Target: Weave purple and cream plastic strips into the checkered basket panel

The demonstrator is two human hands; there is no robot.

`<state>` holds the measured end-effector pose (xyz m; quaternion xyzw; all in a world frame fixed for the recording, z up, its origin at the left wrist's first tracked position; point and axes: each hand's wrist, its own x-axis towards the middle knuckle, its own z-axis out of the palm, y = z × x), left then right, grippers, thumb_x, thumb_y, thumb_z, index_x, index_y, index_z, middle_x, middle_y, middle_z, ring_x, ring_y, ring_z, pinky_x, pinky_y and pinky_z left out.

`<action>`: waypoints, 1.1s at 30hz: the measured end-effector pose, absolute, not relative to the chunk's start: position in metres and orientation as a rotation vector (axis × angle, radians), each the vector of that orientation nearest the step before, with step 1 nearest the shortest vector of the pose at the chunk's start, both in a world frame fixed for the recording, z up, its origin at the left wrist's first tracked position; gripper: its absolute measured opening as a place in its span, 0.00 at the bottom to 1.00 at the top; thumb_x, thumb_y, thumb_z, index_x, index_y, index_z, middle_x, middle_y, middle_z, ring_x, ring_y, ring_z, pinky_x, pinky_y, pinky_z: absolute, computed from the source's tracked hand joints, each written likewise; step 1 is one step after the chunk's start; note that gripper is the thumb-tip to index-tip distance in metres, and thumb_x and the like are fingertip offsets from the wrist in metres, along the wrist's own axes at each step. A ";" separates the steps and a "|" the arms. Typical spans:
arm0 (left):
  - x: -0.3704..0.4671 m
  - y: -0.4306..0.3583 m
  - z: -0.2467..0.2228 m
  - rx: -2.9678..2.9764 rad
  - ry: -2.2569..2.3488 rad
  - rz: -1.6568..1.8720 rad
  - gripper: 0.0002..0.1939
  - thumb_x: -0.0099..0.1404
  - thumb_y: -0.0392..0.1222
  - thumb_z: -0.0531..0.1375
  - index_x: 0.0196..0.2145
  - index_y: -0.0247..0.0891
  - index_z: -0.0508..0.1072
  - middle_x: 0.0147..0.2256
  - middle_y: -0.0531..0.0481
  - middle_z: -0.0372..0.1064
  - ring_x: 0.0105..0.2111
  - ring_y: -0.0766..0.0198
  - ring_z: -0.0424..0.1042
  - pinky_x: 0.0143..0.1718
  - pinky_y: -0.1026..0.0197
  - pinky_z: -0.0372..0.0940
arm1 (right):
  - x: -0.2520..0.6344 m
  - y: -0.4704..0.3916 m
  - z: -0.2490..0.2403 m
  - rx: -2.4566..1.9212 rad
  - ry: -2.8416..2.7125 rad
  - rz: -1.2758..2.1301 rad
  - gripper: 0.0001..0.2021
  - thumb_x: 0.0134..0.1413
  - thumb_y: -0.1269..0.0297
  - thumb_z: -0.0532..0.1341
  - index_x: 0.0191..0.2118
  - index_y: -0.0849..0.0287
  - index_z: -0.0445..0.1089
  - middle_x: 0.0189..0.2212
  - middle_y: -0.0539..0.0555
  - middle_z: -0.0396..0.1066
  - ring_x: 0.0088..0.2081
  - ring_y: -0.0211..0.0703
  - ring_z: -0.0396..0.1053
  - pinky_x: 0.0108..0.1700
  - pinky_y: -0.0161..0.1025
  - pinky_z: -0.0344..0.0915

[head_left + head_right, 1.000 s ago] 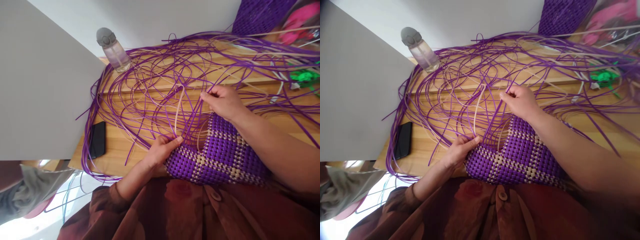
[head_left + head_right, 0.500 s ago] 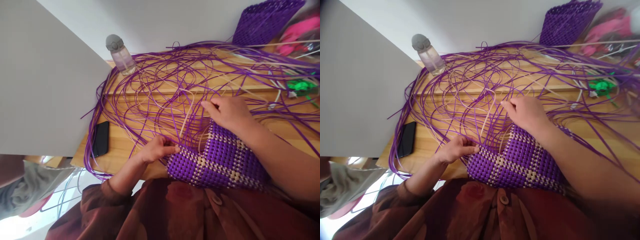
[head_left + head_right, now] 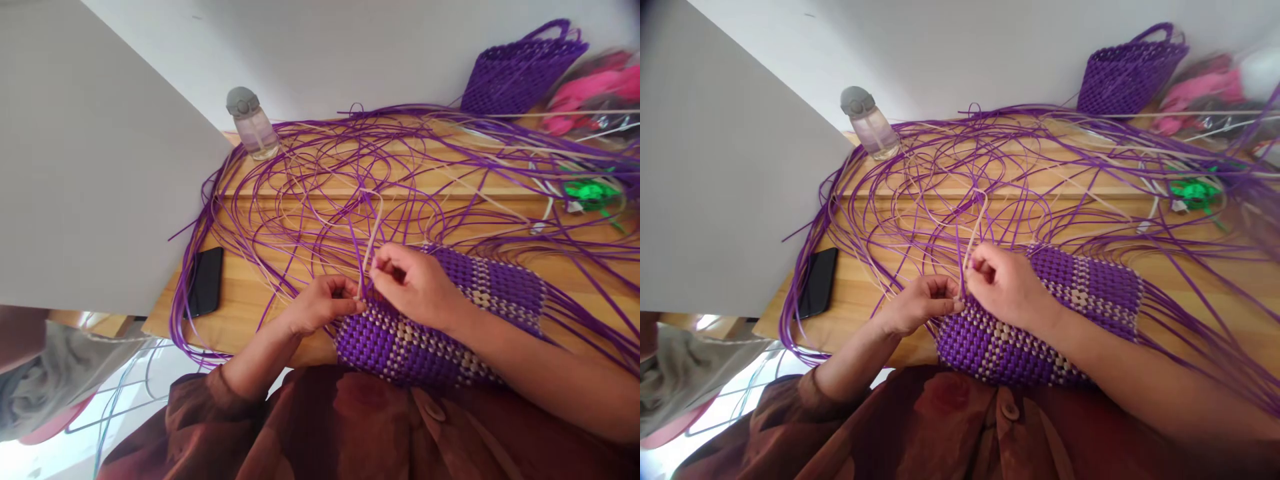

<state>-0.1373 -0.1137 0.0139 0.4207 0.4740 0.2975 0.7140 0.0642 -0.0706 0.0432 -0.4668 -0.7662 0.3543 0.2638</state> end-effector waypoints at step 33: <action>-0.125 -0.113 0.009 0.786 1.043 0.746 0.20 0.44 0.44 0.75 0.27 0.33 0.70 0.23 0.55 0.67 0.23 0.73 0.62 0.27 0.66 0.53 | 0.083 -0.050 0.043 -0.162 -2.452 -0.357 0.10 0.63 0.71 0.59 0.47 0.63 0.74 0.43 0.55 0.78 0.48 0.49 0.71 0.48 0.46 0.70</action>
